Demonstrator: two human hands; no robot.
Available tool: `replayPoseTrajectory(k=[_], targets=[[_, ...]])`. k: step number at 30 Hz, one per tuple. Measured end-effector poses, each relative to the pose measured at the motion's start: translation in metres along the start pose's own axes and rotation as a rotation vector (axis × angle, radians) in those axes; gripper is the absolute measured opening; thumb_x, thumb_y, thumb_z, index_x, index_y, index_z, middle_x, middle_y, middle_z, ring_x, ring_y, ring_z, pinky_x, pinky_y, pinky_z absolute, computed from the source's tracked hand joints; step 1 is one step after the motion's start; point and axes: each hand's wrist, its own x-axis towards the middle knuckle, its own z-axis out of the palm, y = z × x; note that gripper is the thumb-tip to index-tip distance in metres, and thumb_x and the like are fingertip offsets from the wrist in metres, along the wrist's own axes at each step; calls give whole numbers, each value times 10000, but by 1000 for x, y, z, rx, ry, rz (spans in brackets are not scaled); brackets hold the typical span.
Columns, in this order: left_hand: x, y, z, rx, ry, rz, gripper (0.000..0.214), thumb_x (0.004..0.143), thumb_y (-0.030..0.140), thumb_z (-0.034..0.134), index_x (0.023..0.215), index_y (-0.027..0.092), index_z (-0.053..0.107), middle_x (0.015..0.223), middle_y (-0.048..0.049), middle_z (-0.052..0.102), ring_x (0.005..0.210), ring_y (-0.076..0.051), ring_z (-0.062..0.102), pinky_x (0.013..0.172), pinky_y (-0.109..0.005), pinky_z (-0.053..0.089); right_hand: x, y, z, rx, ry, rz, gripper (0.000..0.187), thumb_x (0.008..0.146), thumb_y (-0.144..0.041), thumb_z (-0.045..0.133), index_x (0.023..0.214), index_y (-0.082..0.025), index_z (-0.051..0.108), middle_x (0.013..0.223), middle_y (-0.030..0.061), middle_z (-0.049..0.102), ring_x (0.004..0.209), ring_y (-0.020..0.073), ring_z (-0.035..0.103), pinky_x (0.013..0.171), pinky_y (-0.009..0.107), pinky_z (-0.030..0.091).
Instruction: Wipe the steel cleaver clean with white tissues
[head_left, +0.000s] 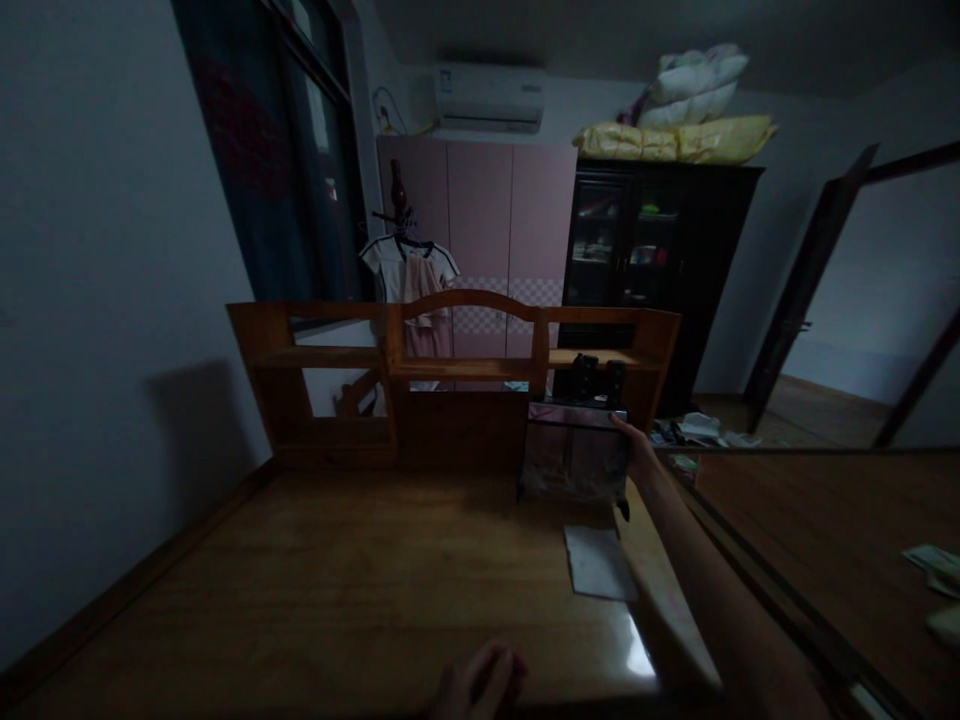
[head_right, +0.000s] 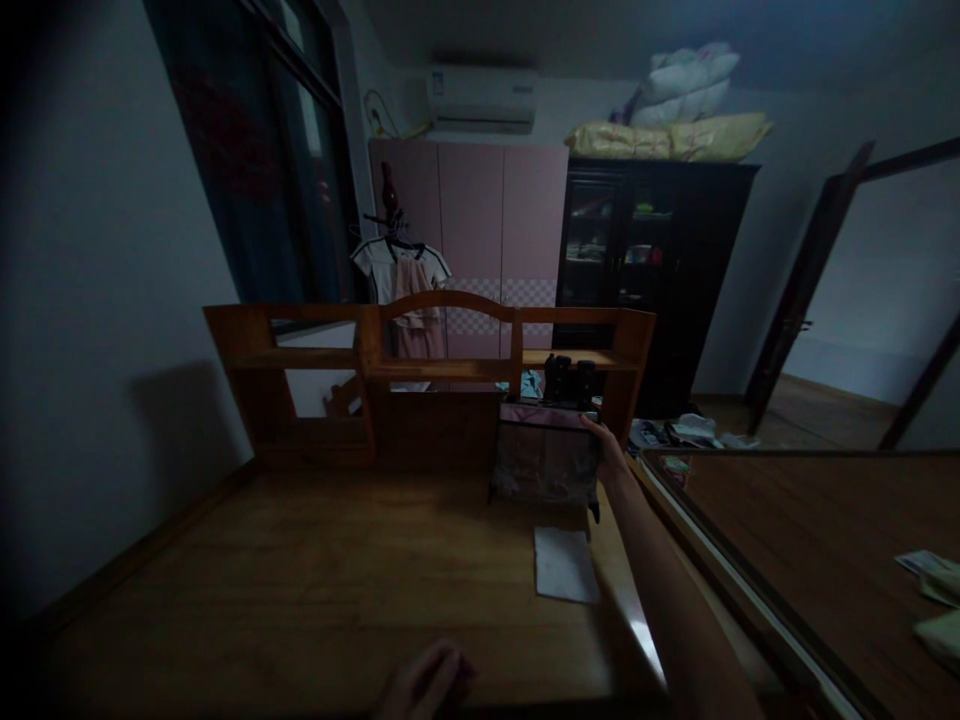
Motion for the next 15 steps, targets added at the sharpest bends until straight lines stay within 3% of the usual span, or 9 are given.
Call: replayPoseTrajectory(k=[15], targets=[[-7,23,-7,-75,-9,-8,484,853,642,496,840,198,687,846,-47,686,836,-192,635,761,-240,496,-11,-3,2,0,-35,125,294,741,-403,698,935,-182,699,818,76,761,776,291,726,724,392,603]])
